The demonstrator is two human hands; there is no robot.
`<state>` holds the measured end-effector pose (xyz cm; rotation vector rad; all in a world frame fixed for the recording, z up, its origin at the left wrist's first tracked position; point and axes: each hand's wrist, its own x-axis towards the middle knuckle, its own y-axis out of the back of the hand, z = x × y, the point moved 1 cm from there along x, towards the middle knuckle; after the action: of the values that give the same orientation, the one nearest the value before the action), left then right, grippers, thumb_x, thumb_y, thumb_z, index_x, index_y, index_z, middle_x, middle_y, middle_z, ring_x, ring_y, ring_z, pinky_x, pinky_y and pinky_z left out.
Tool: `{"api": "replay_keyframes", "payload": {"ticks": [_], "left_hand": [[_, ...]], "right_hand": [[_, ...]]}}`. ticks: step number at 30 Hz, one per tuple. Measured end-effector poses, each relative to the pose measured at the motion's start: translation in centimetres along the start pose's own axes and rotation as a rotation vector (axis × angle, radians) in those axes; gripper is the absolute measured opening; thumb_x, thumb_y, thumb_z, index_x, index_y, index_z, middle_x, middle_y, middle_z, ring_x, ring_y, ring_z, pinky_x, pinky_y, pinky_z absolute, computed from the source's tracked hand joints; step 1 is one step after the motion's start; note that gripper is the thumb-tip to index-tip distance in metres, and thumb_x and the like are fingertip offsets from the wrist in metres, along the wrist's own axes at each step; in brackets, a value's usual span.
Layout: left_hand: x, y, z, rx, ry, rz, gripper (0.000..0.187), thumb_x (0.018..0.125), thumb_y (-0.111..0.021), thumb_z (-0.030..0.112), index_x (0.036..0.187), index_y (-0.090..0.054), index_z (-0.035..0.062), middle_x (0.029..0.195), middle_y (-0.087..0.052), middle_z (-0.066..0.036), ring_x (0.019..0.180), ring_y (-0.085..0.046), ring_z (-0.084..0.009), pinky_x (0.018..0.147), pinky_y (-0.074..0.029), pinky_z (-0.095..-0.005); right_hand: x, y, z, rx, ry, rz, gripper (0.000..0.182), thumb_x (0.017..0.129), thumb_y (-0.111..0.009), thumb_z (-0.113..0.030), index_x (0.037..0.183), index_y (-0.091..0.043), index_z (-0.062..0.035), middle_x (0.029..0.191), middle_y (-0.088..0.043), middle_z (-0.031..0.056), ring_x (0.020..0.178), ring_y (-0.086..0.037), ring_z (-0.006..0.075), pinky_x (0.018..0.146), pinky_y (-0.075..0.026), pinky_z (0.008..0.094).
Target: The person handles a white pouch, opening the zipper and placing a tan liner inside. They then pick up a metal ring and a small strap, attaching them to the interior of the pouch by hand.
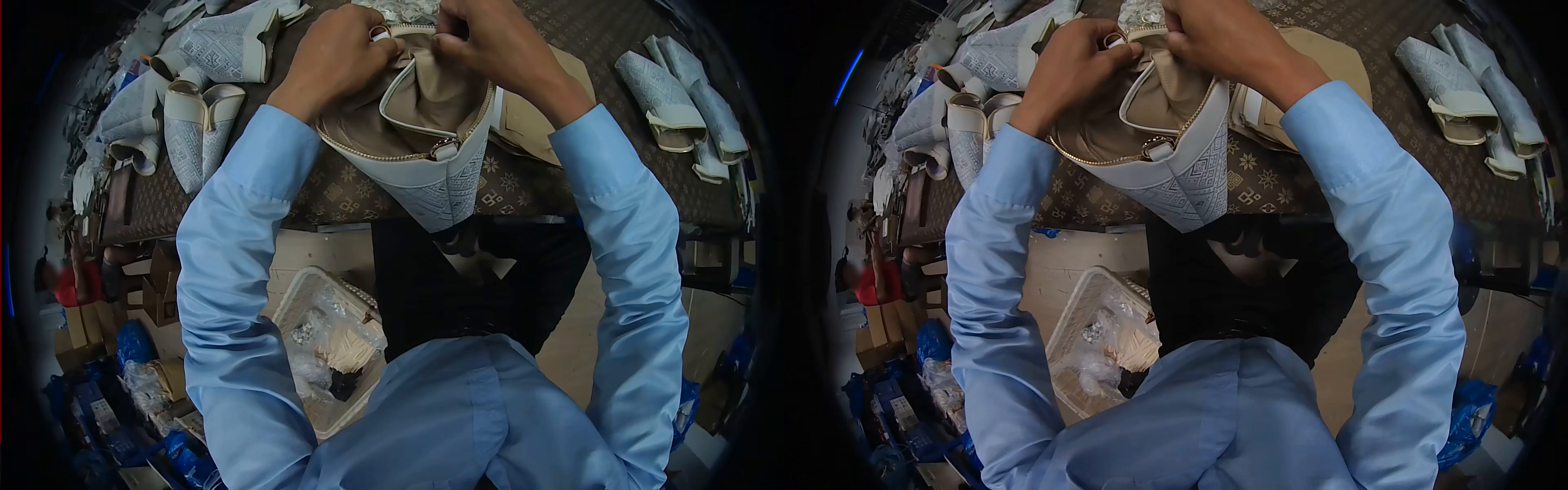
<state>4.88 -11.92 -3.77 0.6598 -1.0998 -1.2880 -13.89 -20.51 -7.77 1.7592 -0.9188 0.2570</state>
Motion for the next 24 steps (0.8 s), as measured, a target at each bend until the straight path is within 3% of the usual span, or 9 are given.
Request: {"api": "replay_keyframes", "payload": {"ticks": [4,6,9,11,13,15,16,22,24], "left_hand": [[0.3,-0.4,-0.4,-0.037,-0.022,0.020,0.029,0.080,-0.063,0.028,0.085,-0.066,-0.0008,0.064,-0.061,-0.016,0.058,-0.059,-0.0257,0.058,-0.045,-0.0368],[0.5,-0.5,-0.2,0.124,0.017,0.055,0.028,0.076,-0.067,0.026,0.090,-0.068,0.0012,0.076,-0.064,-0.021,0.073,-0.063,-0.0354,0.069,-0.049,-0.0429],[0.3,0.0,0.1,0.085,0.040,0.024,0.029,0.075,-0.067,0.027,0.089,-0.068,0.0011,0.078,-0.064,-0.023,0.077,-0.062,-0.0372,0.072,-0.049,-0.0450],[0.3,-0.1,0.6,0.088,0.031,0.023,0.028,0.074,-0.066,0.026,0.086,-0.068,0.0012,0.078,-0.064,-0.022,0.077,-0.062,-0.0378,0.072,-0.049,-0.0449],[0.3,0.1,0.5,0.058,0.068,0.030,0.025,0.074,-0.066,0.025,0.084,-0.068,0.0013,0.078,-0.063,-0.022,0.078,-0.061,-0.0384,0.071,-0.048,-0.0458],[0.0,0.3,0.4,0.038,0.097,0.035,0.024,0.074,-0.065,0.024,0.083,-0.068,0.0018,0.078,-0.063,-0.023,0.078,-0.061,-0.0386,0.071,-0.048,-0.0462],[-0.1,0.4,0.4,0.048,0.058,0.050,0.025,0.074,-0.066,0.025,0.083,-0.068,0.0022,0.079,-0.063,-0.023,0.078,-0.061,-0.0386,0.071,-0.048,-0.0461],[-0.4,1.2,1.3,-0.036,0.066,-0.019,0.023,0.076,-0.066,0.023,0.087,-0.068,0.0024,0.081,-0.063,-0.023,0.081,-0.060,-0.0398,0.072,-0.047,-0.0458],[-0.4,1.3,0.0,-0.042,0.031,-0.008,0.021,0.078,-0.065,0.020,0.089,-0.068,0.0017,0.077,-0.064,-0.022,0.074,-0.063,-0.0340,0.068,-0.048,-0.0412]], "right_hand": [[0.4,-0.2,-1.1,0.011,0.010,0.016,0.027,0.076,-0.067,-0.007,0.101,-0.056,-0.0038,0.075,-0.062,0.0154,0.069,-0.062,0.0308,0.061,-0.047,0.0389],[1.0,-0.1,-1.9,0.013,0.027,0.033,0.028,0.076,-0.067,-0.007,0.101,-0.056,-0.0040,0.075,-0.062,0.0153,0.069,-0.062,0.0308,0.061,-0.048,0.0388],[2.3,0.9,-2.8,0.013,0.067,0.070,0.029,0.076,-0.067,-0.007,0.103,-0.056,-0.0042,0.075,-0.062,0.0152,0.069,-0.062,0.0307,0.061,-0.048,0.0387],[3.2,0.3,-2.4,-0.001,0.144,-0.023,0.044,0.077,-0.066,-0.006,0.117,-0.049,-0.0088,0.076,-0.063,0.0145,0.073,-0.063,0.0318,0.063,-0.049,0.0378],[4.0,0.3,-2.6,0.017,0.171,-0.029,0.040,0.077,-0.065,-0.006,0.115,-0.050,-0.0079,0.076,-0.063,0.0150,0.073,-0.062,0.0336,0.063,-0.048,0.0400],[4.1,0.3,-2.8,0.080,0.064,-0.116,0.041,0.078,-0.064,-0.006,0.115,-0.049,-0.0077,0.075,-0.062,0.0157,0.072,-0.061,0.0353,0.062,-0.046,0.0420],[4.3,0.3,-3.0,0.070,0.082,-0.104,0.035,0.078,-0.063,-0.011,0.110,-0.048,-0.0064,0.076,-0.062,0.0217,0.078,-0.059,0.0428,0.067,-0.045,0.0490],[5.1,0.0,-3.6,0.123,0.057,-0.155,0.036,0.077,-0.062,-0.011,0.109,-0.047,-0.0061,0.078,-0.062,0.0237,0.077,-0.058,0.0442,0.066,-0.044,0.0509],[4.6,0.0,-4.1,0.094,0.024,-0.165,0.036,0.077,-0.062,-0.011,0.109,-0.047,-0.0062,0.078,-0.062,0.0230,0.077,-0.058,0.0438,0.066,-0.044,0.0507]]}}
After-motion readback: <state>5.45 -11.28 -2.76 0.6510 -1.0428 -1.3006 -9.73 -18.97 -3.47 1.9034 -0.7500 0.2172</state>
